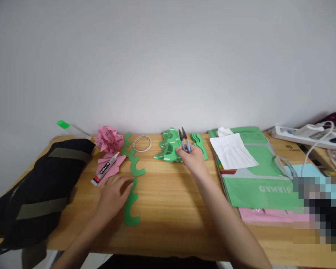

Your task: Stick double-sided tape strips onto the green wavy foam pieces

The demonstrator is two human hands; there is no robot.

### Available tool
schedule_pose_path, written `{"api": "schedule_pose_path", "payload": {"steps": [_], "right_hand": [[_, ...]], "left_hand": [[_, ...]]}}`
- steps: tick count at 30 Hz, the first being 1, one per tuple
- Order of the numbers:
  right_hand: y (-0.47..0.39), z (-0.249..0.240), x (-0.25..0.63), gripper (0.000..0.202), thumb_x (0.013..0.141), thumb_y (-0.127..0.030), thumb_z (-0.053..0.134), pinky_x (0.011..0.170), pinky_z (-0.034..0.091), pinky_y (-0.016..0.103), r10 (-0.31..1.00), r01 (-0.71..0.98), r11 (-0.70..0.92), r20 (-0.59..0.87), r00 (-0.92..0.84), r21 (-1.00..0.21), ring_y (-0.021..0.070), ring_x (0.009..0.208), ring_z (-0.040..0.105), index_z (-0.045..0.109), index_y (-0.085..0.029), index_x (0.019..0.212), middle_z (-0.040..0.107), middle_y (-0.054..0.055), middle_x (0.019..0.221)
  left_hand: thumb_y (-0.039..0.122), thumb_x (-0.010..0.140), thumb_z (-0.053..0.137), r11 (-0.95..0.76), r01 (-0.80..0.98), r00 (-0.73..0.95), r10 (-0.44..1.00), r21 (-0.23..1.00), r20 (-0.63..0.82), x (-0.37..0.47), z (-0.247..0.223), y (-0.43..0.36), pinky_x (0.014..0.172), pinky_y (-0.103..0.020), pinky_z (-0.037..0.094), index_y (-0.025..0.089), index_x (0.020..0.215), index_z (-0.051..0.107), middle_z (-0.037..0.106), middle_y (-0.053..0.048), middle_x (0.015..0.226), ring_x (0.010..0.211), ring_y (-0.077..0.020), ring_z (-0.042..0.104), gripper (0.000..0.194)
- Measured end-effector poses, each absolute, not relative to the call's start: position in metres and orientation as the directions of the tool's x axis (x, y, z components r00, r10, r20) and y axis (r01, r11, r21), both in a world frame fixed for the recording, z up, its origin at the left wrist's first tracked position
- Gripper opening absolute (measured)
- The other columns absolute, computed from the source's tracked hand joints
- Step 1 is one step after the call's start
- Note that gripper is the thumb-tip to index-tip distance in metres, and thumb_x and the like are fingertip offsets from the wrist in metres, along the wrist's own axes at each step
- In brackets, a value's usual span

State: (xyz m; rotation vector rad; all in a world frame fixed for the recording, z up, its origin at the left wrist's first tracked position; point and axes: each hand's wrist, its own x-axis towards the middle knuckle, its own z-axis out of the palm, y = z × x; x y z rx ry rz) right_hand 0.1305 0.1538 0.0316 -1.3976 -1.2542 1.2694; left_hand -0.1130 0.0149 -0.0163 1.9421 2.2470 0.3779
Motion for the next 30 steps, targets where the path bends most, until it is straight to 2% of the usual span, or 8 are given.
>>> {"api": "schedule_pose_path", "payload": {"steps": [3,7,13,18,22,24,26,30], "right_hand": [[0.169,0.032,0.115,0.033,0.055,-0.046,0.07,0.039,0.018,0.023,0.981,0.129,-0.189,-0.194,-0.028,-0.974,0.0063,0.04,0.025,0.048,-0.022,0.06,0.031,-0.01,0.044],[0.174,0.038,0.109,0.03,0.056,-0.045,0.066,0.04,0.019,0.023,0.982,0.167,-0.185,-0.188,-0.003,-0.968,0.0065,0.041,0.025,0.047,-0.023,0.061,0.029,-0.011,0.045],[0.181,0.019,0.101,0.024,0.059,-0.039,0.064,0.044,0.025,0.025,0.983,0.348,-0.186,-0.176,0.062,-0.919,0.0095,0.043,0.033,0.048,-0.023,0.053,0.037,-0.007,0.044],[0.176,0.01,0.105,0.027,0.064,-0.039,0.062,0.05,0.03,0.028,0.982,0.495,-0.179,-0.128,0.136,-0.85,0.0141,0.046,0.04,0.049,-0.023,0.048,0.04,-0.005,0.041],[0.156,0.025,0.109,0.023,0.069,-0.041,0.06,0.059,0.036,0.03,0.986,0.549,-0.123,-0.037,0.164,-0.827,0.0181,0.058,0.051,0.063,-0.019,0.069,0.056,-0.001,0.056],[0.142,0.03,0.108,0.027,0.073,-0.043,0.057,0.061,0.038,0.03,0.992,0.569,-0.032,0.042,0.116,-0.822,0.0187,0.061,0.054,0.066,-0.017,0.077,0.062,0.002,0.063],[0.13,0.03,0.102,0.031,0.078,-0.045,0.053,0.058,0.039,0.029,0.997,0.604,0.067,0.079,-0.008,-0.794,0.0183,0.059,0.055,0.066,-0.017,0.077,0.062,0.002,0.062],[0.117,0.022,0.081,0.031,0.087,-0.04,0.046,0.055,0.038,0.027,0.957,0.697,0.175,-0.046,-0.286,-0.696,0.0181,0.058,0.058,0.065,-0.018,0.076,0.064,0.003,0.062]], "left_hand": [[0.025,0.088,0.056,0.136,0.942,-0.157,0.987,0.307,0.044,-0.111,-0.016,0.016,0.092,-0.046,0.042,0.02,0.087,0.07,0.073,-0.006,0.092,0.096,-0.0269,0.064,0.014],[0.023,0.088,0.057,0.133,0.932,-0.159,0.986,0.337,0.052,-0.111,-0.02,0.012,0.091,-0.045,0.04,0.021,0.088,0.07,0.073,-0.006,0.092,0.097,-0.0266,0.063,0.014],[0.025,0.089,0.055,0.122,0.925,-0.152,0.987,0.359,0.057,-0.116,-0.02,0.013,0.09,-0.046,0.039,0.021,0.093,0.071,0.072,-0.007,0.094,0.099,-0.0278,0.063,0.017],[0.025,0.091,0.055,0.005,0.979,-0.036,0.989,0.205,0.145,-0.123,-0.015,0.025,0.087,-0.043,0.041,0.021,0.102,0.068,0.071,-0.008,0.103,0.097,-0.0267,0.063,0.018],[0.026,0.091,0.058,-0.139,0.981,0.124,0.986,0.134,0.116,-0.127,-0.012,0.042,0.092,-0.042,0.042,0.016,0.113,0.065,0.068,-0.011,0.117,0.111,-0.0281,0.059,0.025],[0.027,0.091,0.06,-0.218,0.97,0.21,0.974,0.107,0.083,-0.127,-0.011,0.049,0.095,-0.042,0.042,0.014,0.111,0.065,0.067,-0.012,0.119,0.114,-0.0287,0.057,0.025],[0.026,0.091,0.06,-0.289,0.954,0.285,0.957,0.081,0.054,-0.126,-0.011,0.055,0.095,-0.042,0.042,0.014,0.108,0.067,0.068,-0.012,0.117,0.111,-0.0283,0.058,0.022],[0.015,0.094,0.051,-0.384,0.923,0.384,0.923,0.033,0.022,-0.126,-0.012,0.059,0.092,-0.041,0.043,0.013,0.098,0.068,0.069,-0.011,0.106,0.102,-0.0259,0.06,0.017]]}}
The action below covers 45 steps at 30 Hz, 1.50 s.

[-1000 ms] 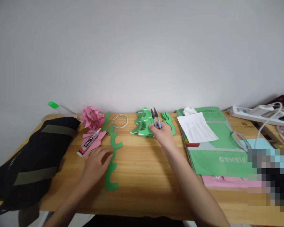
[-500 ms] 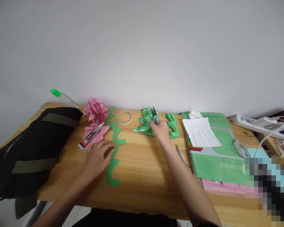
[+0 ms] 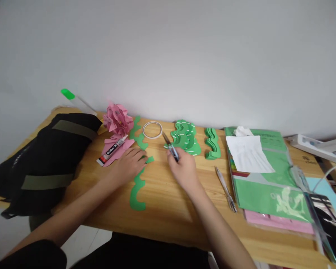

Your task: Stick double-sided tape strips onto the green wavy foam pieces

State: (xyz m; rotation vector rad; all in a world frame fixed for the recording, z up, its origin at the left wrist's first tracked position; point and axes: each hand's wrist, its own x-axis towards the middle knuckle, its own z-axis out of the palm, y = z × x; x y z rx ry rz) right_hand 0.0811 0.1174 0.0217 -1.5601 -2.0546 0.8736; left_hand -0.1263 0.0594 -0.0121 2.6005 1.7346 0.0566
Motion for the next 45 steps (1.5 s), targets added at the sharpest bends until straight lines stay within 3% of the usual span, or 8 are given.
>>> {"api": "schedule_pose_path", "payload": {"steps": [4,11,17,22,25,29,34,45], "right_hand": [[0.127,0.014,0.054,0.024,0.089,-0.031,0.049,0.063,0.042,0.027,0.927,0.731,0.206,-0.109,-0.358,-0.651,0.0215,0.072,0.066,0.067,-0.019,0.077,0.071,0.007,0.073],[0.168,0.005,0.006,0.03,0.082,-0.02,0.061,0.08,0.044,0.032,0.899,0.765,0.218,-0.18,-0.399,-0.607,0.029,0.1,0.067,0.069,-0.018,0.111,0.074,0.015,0.108],[0.18,0.002,0.0,0.006,0.074,-0.013,0.065,0.076,0.043,0.03,0.881,0.656,0.181,-0.175,-0.439,-0.733,0.0244,0.086,0.065,0.066,-0.018,0.077,0.072,0.009,0.083],[0.154,0.028,0.029,0.018,0.078,-0.033,0.064,0.055,0.037,0.023,0.866,0.405,0.072,-0.144,-0.479,-0.912,0.0105,0.053,0.044,0.053,-0.021,0.071,0.047,-0.006,0.057],[0.135,0.045,0.049,0.037,0.084,-0.057,0.05,0.039,0.024,0.021,0.845,0.241,-0.104,-0.213,-0.49,-0.965,0.0067,0.038,0.023,0.04,-0.024,0.07,0.029,-0.012,0.049],[0.119,0.056,0.066,0.051,0.066,-0.056,0.076,0.034,0.012,0.017,0.74,-0.16,-0.525,-0.356,-0.571,-0.836,0.0011,0.033,0.019,0.038,-0.022,0.06,0.03,-0.013,0.043],[0.102,0.06,0.072,0.046,0.066,-0.046,0.082,0.032,0.012,0.016,0.777,-0.218,-0.551,-0.399,-0.487,-0.806,0.0002,0.032,0.023,0.044,-0.02,0.06,0.035,-0.012,0.042],[0.071,0.062,0.069,0.044,0.067,-0.046,0.081,0.032,0.015,0.017,0.827,-0.238,-0.494,-0.368,-0.424,-0.836,0.0012,0.035,0.023,0.046,-0.02,0.06,0.036,-0.011,0.042]], "left_hand": [[0.007,0.094,0.046,-0.431,0.902,0.431,0.902,0.019,0.007,-0.129,-0.014,0.06,0.084,-0.04,0.045,0.012,0.093,0.068,0.07,-0.012,0.099,0.093,-0.0242,0.062,0.023],[0.005,0.091,0.047,-0.406,0.908,0.404,0.914,0.107,0.044,-0.135,-0.013,0.056,0.084,-0.04,0.046,0.011,0.089,0.069,0.072,-0.013,0.095,0.089,-0.024,0.064,0.023],[0.019,0.091,0.054,-0.286,0.902,0.236,0.954,0.323,0.185,-0.141,-0.014,0.047,0.085,-0.038,0.053,0.018,0.093,0.07,0.074,-0.009,0.101,0.094,-0.023,0.068,0.016],[0.024,0.093,0.049,-0.154,0.834,-0.022,0.95,0.53,0.311,-0.133,-0.009,0.04,0.081,-0.037,0.058,0.019,0.109,0.065,0.073,-0.009,0.102,0.094,-0.0224,0.07,0.023],[0.033,0.09,0.058,-0.182,0.789,-0.066,0.924,0.587,0.376,-0.118,0.003,0.038,0.093,-0.045,0.054,0.02,0.12,0.059,0.069,-0.012,0.117,0.111,-0.0289,0.065,0.033],[0.029,0.083,0.069,-0.415,0.656,0.065,0.863,0.63,0.501,-0.097,0.019,0.039,0.092,-0.046,0.053,0.021,0.11,0.064,0.07,-0.011,0.112,0.106,-0.0291,0.065,0.029],[0.021,0.087,0.064,-0.462,0.535,0.13,0.872,0.707,0.472,-0.082,0.03,0.037,0.075,-0.035,0.055,0.02,0.084,0.066,0.074,-0.003,0.082,0.077,-0.0179,0.069,0.004],[0.022,0.087,0.066,-0.436,0.489,0.054,0.88,0.756,0.472,-0.073,0.046,0.014,0.078,-0.031,0.053,0.023,0.11,0.06,0.074,0.001,0.084,0.078,-0.015,0.069,0.023]]}}
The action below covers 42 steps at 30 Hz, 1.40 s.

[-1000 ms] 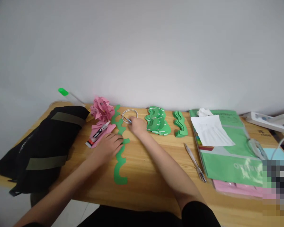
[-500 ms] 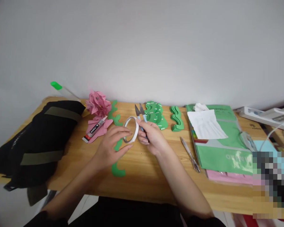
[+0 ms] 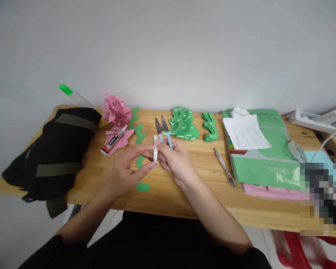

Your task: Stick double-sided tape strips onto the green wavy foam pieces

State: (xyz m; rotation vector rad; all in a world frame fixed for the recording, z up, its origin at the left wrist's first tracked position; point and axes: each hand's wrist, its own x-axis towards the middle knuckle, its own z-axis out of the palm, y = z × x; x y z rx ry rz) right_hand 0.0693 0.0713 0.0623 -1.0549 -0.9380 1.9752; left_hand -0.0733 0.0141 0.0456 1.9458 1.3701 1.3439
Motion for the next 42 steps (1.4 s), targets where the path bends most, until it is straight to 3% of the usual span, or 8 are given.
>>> {"api": "schedule_pose_path", "payload": {"steps": [3,10,15,20,25,29,37,42], "right_hand": [[0.066,0.064,0.069,0.043,0.066,-0.046,0.082,0.032,0.015,0.017,0.841,-0.242,-0.481,-0.365,-0.398,-0.843,0.0011,0.035,0.023,0.048,-0.02,0.062,0.035,-0.012,0.043],[0.06,0.064,0.067,0.041,0.068,-0.04,0.079,0.032,0.013,0.017,0.826,-0.236,-0.514,-0.401,-0.397,-0.825,0.0007,0.033,0.021,0.045,-0.02,0.057,0.031,-0.013,0.04],[0.054,0.06,0.067,0.037,0.065,-0.037,0.079,0.032,0.009,0.016,0.763,-0.237,-0.578,-0.415,-0.495,-0.781,0.0005,0.033,0.018,0.047,-0.02,0.058,0.033,-0.013,0.039],[0.046,0.054,0.071,0.03,0.074,-0.045,0.071,0.033,0.008,0.018,0.679,-0.261,-0.64,-0.374,-0.631,-0.722,0.0021,0.032,0.018,0.062,-0.017,0.072,0.031,-0.013,0.039],[0.037,0.047,0.077,0.04,0.074,-0.056,0.071,0.033,0.009,0.018,0.682,-0.273,-0.643,-0.373,-0.629,-0.715,0.0023,0.031,0.018,0.062,-0.017,0.074,0.032,-0.013,0.04],[0.03,0.039,0.09,0.052,0.08,-0.07,0.059,0.033,0.012,0.018,0.728,-0.273,-0.586,-0.349,-0.59,-0.763,0.0038,0.033,0.019,0.061,-0.018,0.076,0.033,-0.011,0.041],[0.025,0.041,0.117,0.058,0.086,-0.073,0.045,0.038,0.019,0.022,0.833,-0.077,-0.362,-0.286,-0.474,-0.929,0.007,0.037,0.024,0.06,-0.018,0.076,0.035,-0.008,0.044],[0.026,0.03,0.127,0.064,0.09,-0.072,0.039,0.041,0.024,0.024,0.867,0.175,-0.155,-0.219,-0.448,-0.972,0.0088,0.043,0.031,0.045,-0.02,0.054,0.037,-0.004,0.047]], "left_hand": [[0.021,0.091,0.061,-0.435,0.47,0.076,0.887,0.768,0.456,-0.072,0.048,0.012,0.073,-0.027,0.052,0.022,0.106,0.062,0.072,0.001,0.085,0.075,-0.0122,0.067,0.015],[0.02,0.091,0.061,-0.528,0.607,0.105,0.794,0.594,0.599,-0.069,0.057,0.011,0.079,-0.029,0.051,0.02,0.09,0.068,0.056,-0.003,0.087,0.088,-0.0152,0.057,0.006],[0.02,0.093,0.056,-0.462,0.498,0.009,0.849,0.734,0.528,-0.074,0.066,0.017,0.074,-0.028,0.05,0.019,0.082,0.062,0.064,0.0,0.08,0.077,-0.0128,0.059,0.013],[0.027,0.094,0.054,-0.312,0.439,-0.165,0.894,0.842,0.417,-0.077,0.067,0.024,0.063,-0.023,0.05,0.018,0.071,0.059,0.062,0.003,0.064,0.06,-0.0095,0.057,0.025],[0.029,0.093,0.055,-0.291,0.344,-0.217,0.901,0.893,0.377,-0.076,0.07,0.031,0.056,-0.021,0.049,0.018,0.067,0.058,0.06,0.004,0.057,0.053,-0.0091,0.058,0.028],[0.041,0.094,0.054,-0.276,0.248,-0.23,0.914,0.929,0.333,-0.076,0.074,0.036,0.051,-0.022,0.049,0.019,0.062,0.055,0.059,0.003,0.051,0.049,-0.0108,0.059,0.038],[0.065,0.081,0.061,-0.124,-0.107,-0.173,0.979,0.987,0.104,-0.073,0.073,0.046,0.044,-0.023,0.047,0.018,0.065,0.057,0.06,0.001,0.049,0.044,-0.0124,0.058,0.05],[0.062,0.087,0.054,0.185,-0.197,-0.066,0.977,0.963,-0.202,-0.06,0.05,0.056,0.048,-0.02,0.045,0.014,0.067,0.06,0.064,-0.003,0.054,0.048,-0.0113,0.06,0.052]]}}
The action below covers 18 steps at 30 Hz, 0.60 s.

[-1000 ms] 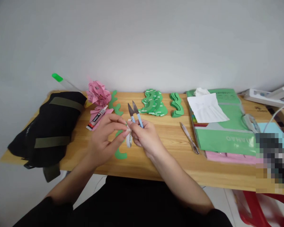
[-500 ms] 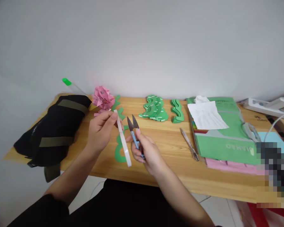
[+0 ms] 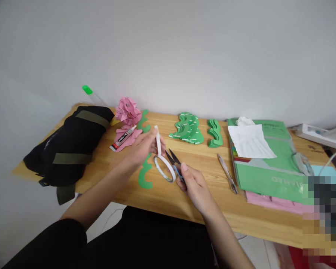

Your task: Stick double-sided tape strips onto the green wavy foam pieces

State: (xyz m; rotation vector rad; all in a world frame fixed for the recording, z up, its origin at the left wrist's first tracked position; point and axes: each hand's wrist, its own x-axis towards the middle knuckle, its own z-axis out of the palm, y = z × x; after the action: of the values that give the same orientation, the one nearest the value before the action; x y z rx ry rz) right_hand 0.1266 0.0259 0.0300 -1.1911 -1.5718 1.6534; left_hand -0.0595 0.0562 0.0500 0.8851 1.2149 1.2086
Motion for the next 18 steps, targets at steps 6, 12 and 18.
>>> {"api": "schedule_pose_path", "payload": {"steps": [6,12,18], "right_hand": [[0.013,0.011,0.139,0.063,0.092,-0.071,0.036,0.045,0.03,0.026,0.809,0.269,-0.155,-0.278,-0.517,-0.951,0.0101,0.045,0.034,0.055,-0.019,0.062,0.039,-0.004,0.049],[0.015,0.025,0.168,0.053,0.091,-0.063,0.049,0.05,0.042,0.027,0.908,0.37,0.082,-0.084,-0.41,-0.925,0.0135,0.051,0.051,0.075,-0.017,0.083,0.054,0.0,0.054],[0.026,0.054,0.178,0.029,0.089,-0.044,0.063,0.05,0.047,0.025,0.86,0.429,0.243,-0.011,-0.509,-0.87,0.015,0.054,0.059,0.079,-0.02,0.089,0.071,0.003,0.066]], "left_hand": [[0.057,0.094,0.042,0.418,-0.242,0.083,0.908,0.876,-0.41,-0.041,0.01,0.061,0.038,-0.019,0.034,0.013,0.065,0.06,0.06,-0.002,0.049,0.035,-0.0083,0.05,0.055],[0.058,0.094,0.032,0.509,-0.289,0.332,0.848,0.811,-0.414,-0.04,0.03,0.053,0.033,-0.021,0.027,0.012,0.07,0.061,0.062,-0.004,0.053,0.031,-0.0089,0.046,0.059],[0.063,0.092,0.032,0.557,-0.266,0.442,0.796,0.787,-0.413,-0.035,0.058,0.048,0.035,-0.019,0.021,0.011,0.075,0.061,0.059,-0.004,0.062,0.037,-0.006,0.042,0.062]]}}
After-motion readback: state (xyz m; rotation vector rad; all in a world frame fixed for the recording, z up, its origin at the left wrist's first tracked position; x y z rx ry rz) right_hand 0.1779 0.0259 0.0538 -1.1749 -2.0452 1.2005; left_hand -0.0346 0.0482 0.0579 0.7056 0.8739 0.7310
